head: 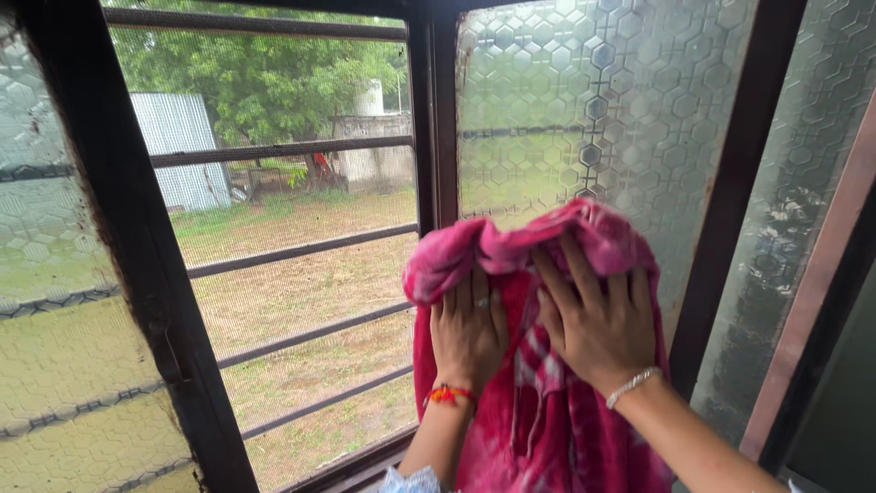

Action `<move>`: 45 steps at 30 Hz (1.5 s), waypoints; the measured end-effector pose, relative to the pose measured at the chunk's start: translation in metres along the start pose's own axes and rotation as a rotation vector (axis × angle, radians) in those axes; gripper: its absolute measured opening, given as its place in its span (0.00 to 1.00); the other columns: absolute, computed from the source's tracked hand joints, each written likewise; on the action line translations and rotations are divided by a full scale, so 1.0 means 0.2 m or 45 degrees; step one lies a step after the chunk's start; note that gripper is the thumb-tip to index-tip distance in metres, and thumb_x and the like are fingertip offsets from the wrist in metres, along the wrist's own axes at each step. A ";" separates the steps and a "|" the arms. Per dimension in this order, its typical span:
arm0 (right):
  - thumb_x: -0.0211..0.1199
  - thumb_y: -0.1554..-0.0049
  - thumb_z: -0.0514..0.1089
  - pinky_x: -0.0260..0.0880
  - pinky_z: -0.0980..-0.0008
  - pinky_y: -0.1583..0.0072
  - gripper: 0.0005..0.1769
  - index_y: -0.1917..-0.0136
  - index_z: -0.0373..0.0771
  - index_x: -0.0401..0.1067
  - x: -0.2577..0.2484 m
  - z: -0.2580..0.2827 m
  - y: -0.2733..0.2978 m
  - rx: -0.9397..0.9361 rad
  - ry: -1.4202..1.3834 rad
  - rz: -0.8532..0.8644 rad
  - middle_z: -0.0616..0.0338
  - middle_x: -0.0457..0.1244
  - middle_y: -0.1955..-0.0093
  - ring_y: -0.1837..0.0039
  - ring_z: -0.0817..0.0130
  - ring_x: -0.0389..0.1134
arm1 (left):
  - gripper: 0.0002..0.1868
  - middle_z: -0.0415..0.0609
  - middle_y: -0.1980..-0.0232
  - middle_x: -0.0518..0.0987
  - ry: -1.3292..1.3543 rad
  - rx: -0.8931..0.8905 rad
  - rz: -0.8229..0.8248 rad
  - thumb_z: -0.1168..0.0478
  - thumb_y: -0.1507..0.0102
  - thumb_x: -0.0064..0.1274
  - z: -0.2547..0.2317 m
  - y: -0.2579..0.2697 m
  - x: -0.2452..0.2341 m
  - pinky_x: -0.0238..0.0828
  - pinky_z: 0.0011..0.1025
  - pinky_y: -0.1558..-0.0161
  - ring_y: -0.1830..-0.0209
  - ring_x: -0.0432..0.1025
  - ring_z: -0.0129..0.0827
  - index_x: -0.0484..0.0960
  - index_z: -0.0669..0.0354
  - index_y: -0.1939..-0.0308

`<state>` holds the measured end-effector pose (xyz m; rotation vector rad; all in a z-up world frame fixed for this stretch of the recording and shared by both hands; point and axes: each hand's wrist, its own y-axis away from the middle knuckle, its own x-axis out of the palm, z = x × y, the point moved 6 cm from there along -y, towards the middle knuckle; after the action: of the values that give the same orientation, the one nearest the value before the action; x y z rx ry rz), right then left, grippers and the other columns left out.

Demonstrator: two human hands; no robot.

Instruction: The person wipes the glass panes and the frame of a window with a pink cloth, moving across different sections and wiping the adjacent wall.

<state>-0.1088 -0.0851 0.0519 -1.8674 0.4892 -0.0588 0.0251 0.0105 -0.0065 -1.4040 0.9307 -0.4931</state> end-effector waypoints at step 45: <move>0.56 0.49 0.39 0.66 0.59 0.39 0.33 0.30 0.48 0.67 0.27 0.47 1.02 -0.238 -0.477 0.817 0.64 0.59 0.26 0.43 0.58 0.66 | 0.38 0.63 0.28 0.63 0.354 -0.423 0.446 0.58 0.39 0.55 0.03 0.95 -0.15 0.55 0.48 0.33 0.30 0.59 0.61 0.61 0.63 0.27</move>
<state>-0.0951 -0.0739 -0.1786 -1.7615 0.8227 0.7714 -0.0300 0.0667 -0.1814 -1.4449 1.5066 -0.2789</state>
